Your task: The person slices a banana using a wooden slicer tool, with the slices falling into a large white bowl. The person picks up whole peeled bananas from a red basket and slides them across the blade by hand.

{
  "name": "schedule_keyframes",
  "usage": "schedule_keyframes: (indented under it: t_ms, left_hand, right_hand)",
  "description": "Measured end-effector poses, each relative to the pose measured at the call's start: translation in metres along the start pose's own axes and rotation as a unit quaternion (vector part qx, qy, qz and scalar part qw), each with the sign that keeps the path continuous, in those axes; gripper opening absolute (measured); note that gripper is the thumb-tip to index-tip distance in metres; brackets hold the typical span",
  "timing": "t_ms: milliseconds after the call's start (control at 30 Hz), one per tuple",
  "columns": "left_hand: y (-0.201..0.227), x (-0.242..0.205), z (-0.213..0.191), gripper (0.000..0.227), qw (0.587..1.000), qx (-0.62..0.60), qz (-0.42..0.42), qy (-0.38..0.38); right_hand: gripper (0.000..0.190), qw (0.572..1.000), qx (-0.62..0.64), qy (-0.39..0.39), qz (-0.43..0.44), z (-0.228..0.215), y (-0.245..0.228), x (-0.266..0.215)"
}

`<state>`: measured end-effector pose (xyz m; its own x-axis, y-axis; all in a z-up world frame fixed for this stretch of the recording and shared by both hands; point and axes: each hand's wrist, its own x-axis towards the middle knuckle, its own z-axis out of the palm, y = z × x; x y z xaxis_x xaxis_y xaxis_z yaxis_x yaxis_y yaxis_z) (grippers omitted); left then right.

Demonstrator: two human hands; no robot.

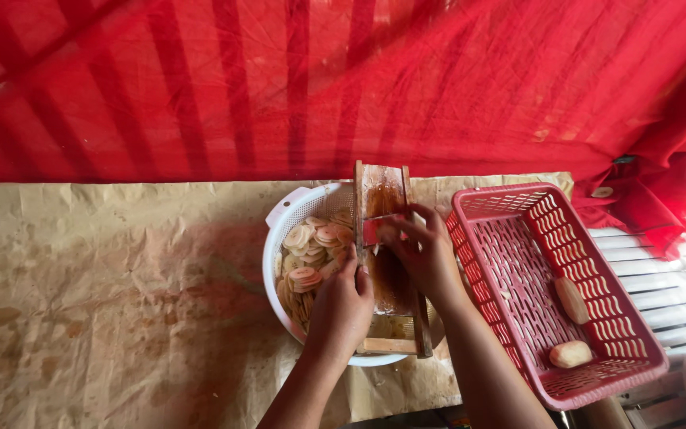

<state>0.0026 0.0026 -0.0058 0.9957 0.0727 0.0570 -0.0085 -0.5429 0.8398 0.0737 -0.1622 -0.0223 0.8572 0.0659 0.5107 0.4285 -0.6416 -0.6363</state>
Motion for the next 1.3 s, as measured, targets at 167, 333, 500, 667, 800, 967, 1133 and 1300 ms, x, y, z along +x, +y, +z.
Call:
schedule_keyframes:
  t_ms: [167, 333, 500, 667, 800, 967, 1133, 1300]
  left_hand:
    - [0.003, -0.001, -0.003, 0.055, 0.997, -0.013, -0.053, -0.048]
    - [0.002, -0.001, -0.001, 0.055, 0.999, -0.016, -0.028, -0.036]
    - [0.0, 0.002, 0.0, 0.057, 0.998, -0.018, -0.035, -0.045]
    - [0.005, 0.001, 0.0, 0.055, 0.997, -0.01, -0.069, -0.04]
    - [0.0, 0.001, -0.001, 0.054, 0.999, -0.02, -0.027, -0.02]
    - [-0.004, 0.0, 0.003, 0.052, 1.0, -0.008, -0.012, -0.013]
    - [-0.004, -0.002, 0.003, 0.053, 1.0, -0.02, 0.002, -0.009]
    - [0.001, -0.002, 0.001, 0.053, 0.999, -0.011, -0.033, -0.024]
  right_hand:
    - [0.034, 0.999, -0.021, -0.023, -0.021, -0.022, -0.025, -0.05]
    - [0.032, 0.999, -0.011, -0.042, -0.005, -0.011, -0.022, -0.047]
    - [0.028, 1.0, 0.014, -0.011, 0.012, 0.007, 0.005, -0.011]
    - [0.035, 0.999, -0.029, 0.012, 0.041, 0.013, 0.021, 0.014]
    - [0.033, 0.999, -0.018, 0.03, 0.035, 0.005, 0.003, -0.006]
    - [0.031, 0.998, 0.007, -0.05, -0.037, -0.013, -0.03, -0.053]
    - [0.029, 0.999, -0.011, -0.021, 0.027, 0.002, -0.007, -0.028]
    - [0.033, 0.997, -0.058, 0.02, 0.052, 0.013, 0.028, 0.009]
